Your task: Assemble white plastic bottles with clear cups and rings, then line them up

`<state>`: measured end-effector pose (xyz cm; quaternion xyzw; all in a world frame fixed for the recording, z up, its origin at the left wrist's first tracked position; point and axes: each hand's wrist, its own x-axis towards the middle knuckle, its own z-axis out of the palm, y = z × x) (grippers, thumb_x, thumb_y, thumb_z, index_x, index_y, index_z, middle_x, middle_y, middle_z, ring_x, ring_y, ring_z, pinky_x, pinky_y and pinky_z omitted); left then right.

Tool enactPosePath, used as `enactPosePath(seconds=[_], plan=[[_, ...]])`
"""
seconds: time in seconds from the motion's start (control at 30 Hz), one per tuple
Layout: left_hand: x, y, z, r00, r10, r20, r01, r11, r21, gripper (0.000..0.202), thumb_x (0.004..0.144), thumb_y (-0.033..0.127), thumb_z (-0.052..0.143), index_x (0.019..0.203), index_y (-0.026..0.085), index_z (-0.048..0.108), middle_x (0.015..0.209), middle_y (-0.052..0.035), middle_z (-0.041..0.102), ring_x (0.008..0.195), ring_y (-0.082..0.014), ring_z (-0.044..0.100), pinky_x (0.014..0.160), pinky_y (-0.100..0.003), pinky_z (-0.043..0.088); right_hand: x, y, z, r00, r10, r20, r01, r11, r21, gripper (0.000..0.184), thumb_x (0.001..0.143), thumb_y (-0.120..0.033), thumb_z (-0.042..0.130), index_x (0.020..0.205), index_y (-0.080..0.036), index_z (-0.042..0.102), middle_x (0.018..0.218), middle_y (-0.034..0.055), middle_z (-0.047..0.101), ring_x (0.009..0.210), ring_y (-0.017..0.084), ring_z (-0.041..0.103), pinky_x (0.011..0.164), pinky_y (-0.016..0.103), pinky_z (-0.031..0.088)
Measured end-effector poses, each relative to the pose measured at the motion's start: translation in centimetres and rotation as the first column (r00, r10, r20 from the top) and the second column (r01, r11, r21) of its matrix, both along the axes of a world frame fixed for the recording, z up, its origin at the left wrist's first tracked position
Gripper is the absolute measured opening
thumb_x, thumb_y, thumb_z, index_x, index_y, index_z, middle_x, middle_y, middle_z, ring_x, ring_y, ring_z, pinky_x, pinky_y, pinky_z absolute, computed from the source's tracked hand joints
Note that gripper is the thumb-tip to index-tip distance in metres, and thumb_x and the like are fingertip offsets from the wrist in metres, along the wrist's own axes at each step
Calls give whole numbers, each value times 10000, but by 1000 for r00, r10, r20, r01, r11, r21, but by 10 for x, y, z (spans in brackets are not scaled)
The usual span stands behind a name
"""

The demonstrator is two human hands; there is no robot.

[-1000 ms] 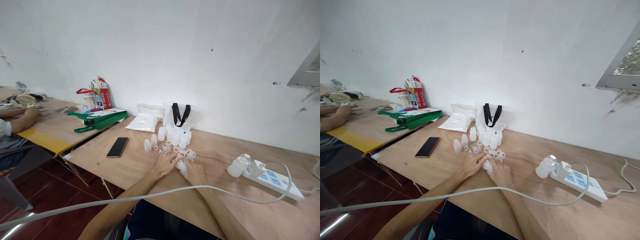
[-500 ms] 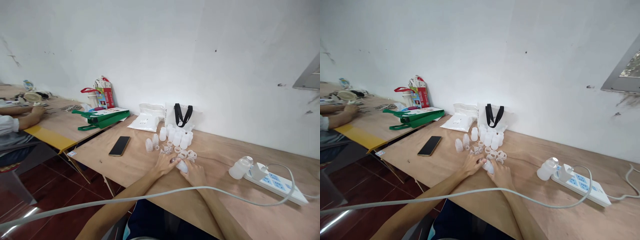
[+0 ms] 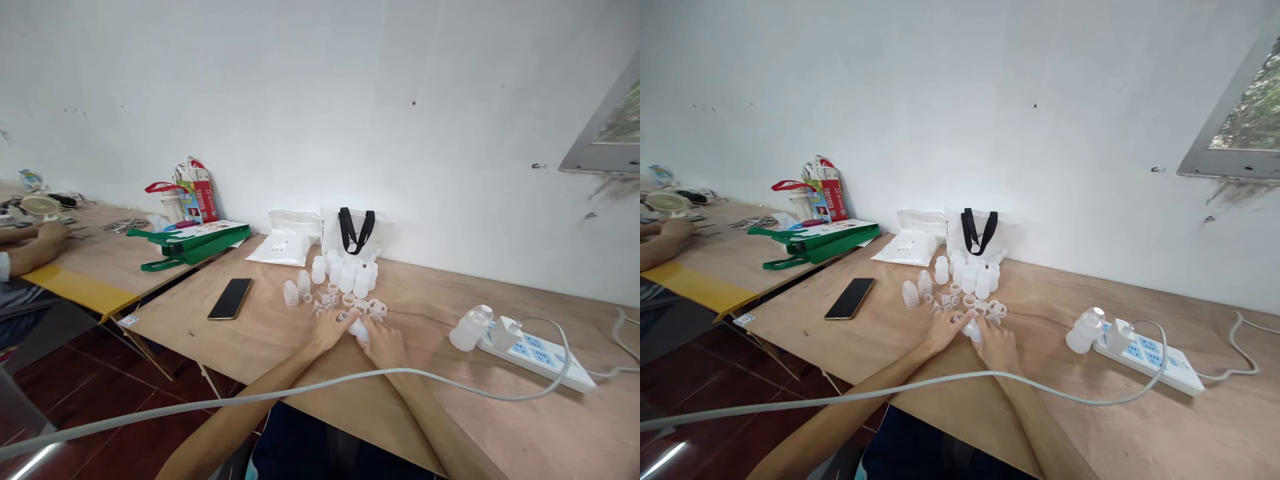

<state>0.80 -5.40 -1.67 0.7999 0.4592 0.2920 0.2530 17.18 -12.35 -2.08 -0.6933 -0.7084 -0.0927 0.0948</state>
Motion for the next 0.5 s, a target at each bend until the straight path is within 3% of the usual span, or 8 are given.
enactPosePath(seconds=[0.07,0.1,0.17,0.23,0.27,0.4,0.5], plan=[[2,0,-2,1000,30,-4,-30,999,-45,660,1008,670,368,631,184,607,597,-13,557,631,-180,552,655,-291,403,0,0,2,1000,19,-10,-19,1000,3,342,916,-252,616,1259,-245,622,1128,85,769,978,230,742,656,259,427],[1,0,-2,1000,5,10,-4,999,-42,637,1010,667,367,702,184,647,641,-18,592,652,-187,565,671,-297,416,0,1,3,999,22,-28,-22,1000,0,329,914,-252,618,1243,-243,626,1126,87,770,982,233,743,658,257,426],[-4,0,-1,992,-119,41,120,993,-1,535,1005,650,410,1034,199,695,814,-28,674,705,-195,593,714,-312,454,3,3,4,995,-9,-97,8,1000,-7,289,920,-298,614,1204,-246,634,1076,80,782,951,239,749,662,259,430],[-11,0,0,959,-279,43,277,960,41,565,995,629,466,1378,221,541,987,-46,699,736,-194,606,758,-331,486,8,4,4,978,-44,-205,43,999,-12,299,912,-368,618,1186,-248,636,993,64,792,894,251,753,673,271,445],[-13,1,1,940,-339,39,337,940,52,619,990,622,485,1464,224,455,1053,-61,696,748,-194,608,775,-339,497,10,5,4,962,-42,-270,41,999,-11,321,897,-392,629,1183,-247,635,959,55,791,871,255,752,680,277,456],[-14,1,-1,896,-428,122,422,904,75,660,993,606,501,1528,238,382,1284,-119,631,821,-195,611,815,-351,518,17,7,-2,833,114,-542,-111,993,38,432,832,-408,649,1230,-243,613,955,32,775,834,246,735,689,287,503],[-11,1,-5,860,-452,237,449,891,73,689,981,612,528,1547,255,363,1392,-138,568,901,-203,616,805,-335,524,18,8,-5,727,193,-659,-192,979,74,486,823,-388,624,1284,-238,593,1038,43,768,867,245,728,722,304,535]])
